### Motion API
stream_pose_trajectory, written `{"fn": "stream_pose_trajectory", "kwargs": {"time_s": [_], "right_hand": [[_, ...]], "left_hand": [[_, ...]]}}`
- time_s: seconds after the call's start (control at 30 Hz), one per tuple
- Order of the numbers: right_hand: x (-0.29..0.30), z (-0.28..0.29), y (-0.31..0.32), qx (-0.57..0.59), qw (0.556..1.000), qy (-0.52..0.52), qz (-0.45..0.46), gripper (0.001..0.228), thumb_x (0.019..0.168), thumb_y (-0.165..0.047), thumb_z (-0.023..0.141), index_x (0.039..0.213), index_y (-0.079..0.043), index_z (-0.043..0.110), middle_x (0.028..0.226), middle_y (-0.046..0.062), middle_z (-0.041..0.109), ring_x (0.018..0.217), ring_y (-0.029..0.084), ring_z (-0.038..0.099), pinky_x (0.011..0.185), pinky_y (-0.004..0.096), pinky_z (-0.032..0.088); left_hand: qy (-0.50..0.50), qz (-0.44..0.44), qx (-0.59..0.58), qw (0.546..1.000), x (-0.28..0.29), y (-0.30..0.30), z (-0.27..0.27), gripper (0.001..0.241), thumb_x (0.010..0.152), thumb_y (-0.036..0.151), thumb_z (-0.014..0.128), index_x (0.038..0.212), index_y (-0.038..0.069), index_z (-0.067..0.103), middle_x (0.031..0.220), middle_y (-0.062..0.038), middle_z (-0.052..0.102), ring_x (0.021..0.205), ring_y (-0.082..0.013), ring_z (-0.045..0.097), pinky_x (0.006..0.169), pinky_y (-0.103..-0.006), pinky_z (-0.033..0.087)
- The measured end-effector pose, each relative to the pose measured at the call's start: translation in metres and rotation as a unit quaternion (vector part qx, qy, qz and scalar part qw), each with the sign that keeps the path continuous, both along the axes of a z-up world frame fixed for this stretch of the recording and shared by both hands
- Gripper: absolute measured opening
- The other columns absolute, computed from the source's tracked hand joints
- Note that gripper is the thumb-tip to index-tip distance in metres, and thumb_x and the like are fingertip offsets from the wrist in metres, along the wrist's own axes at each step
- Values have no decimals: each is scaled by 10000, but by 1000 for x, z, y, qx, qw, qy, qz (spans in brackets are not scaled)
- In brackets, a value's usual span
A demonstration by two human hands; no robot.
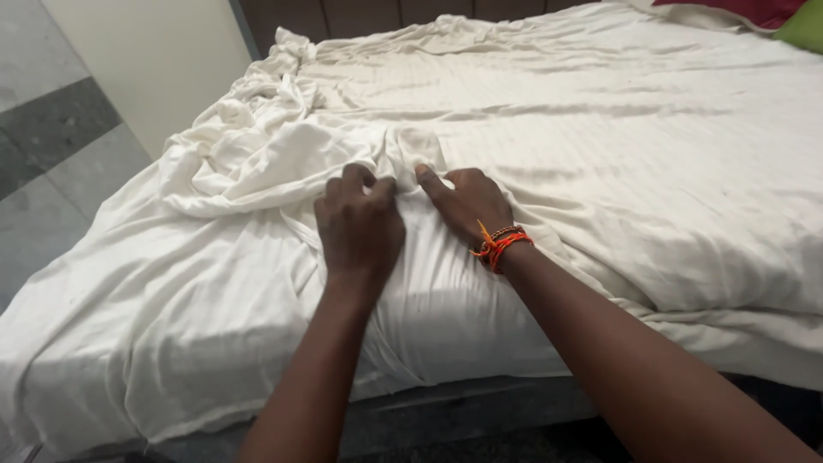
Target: The person smooths and tucks a white bedsheet onto a mattress, working along the edges and corners to secure the fabric. They pull the sheet taut and fold the excess under the mattress by hand.
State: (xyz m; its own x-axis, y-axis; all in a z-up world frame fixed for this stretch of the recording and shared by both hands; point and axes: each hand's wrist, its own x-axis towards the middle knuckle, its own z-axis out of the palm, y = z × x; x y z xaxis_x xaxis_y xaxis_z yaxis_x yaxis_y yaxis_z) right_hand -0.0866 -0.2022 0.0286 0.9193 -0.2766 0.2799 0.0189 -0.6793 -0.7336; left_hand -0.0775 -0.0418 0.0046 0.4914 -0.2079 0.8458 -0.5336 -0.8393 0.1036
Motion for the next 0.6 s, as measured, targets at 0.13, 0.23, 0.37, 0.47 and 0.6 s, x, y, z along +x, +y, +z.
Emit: {"fn": "stream_pose_trajectory", "kwargs": {"time_s": [0.13,0.23,0.37,0.47,0.6], "right_hand": [[4,-17,-4,-3,997,-82,-1,680,906,-669,516,819,-30,732,690,180,712,704,313,698,715,474,517],[7,-25,-8,46,978,-203,-32,617,958,-586,528,798,-23,725,678,186,678,664,325,673,653,482,512],[1,-24,-7,85,975,-199,-56,640,1000,-566,523,768,14,662,660,225,653,632,387,646,637,505,493],[-7,-13,-4,65,984,-160,-31,644,995,-595,479,779,-28,692,687,207,684,668,381,677,653,497,507],[-6,-11,-2,-14,994,-112,1,651,974,-643,460,817,-82,751,758,195,727,799,403,705,716,521,517]], "left_hand": [[-80,-13,-11,997,-4,2,-1,181,873,55,629,990,71,767,1019,-94,706,940,-315,658,816,-469,503],[-119,-37,-22,992,-9,0,4,225,873,41,623,1055,32,756,1046,-117,737,966,-316,680,843,-448,533],[-102,-50,-75,991,-20,-7,18,212,924,39,598,1092,3,723,1059,-160,741,968,-351,709,837,-445,568],[-37,-44,-125,991,-21,-15,27,167,953,41,567,1062,-7,684,997,-203,726,900,-401,705,776,-481,562],[26,4,-163,986,6,-17,9,127,1008,110,520,982,2,584,865,-247,702,830,-459,688,706,-547,530]]}}
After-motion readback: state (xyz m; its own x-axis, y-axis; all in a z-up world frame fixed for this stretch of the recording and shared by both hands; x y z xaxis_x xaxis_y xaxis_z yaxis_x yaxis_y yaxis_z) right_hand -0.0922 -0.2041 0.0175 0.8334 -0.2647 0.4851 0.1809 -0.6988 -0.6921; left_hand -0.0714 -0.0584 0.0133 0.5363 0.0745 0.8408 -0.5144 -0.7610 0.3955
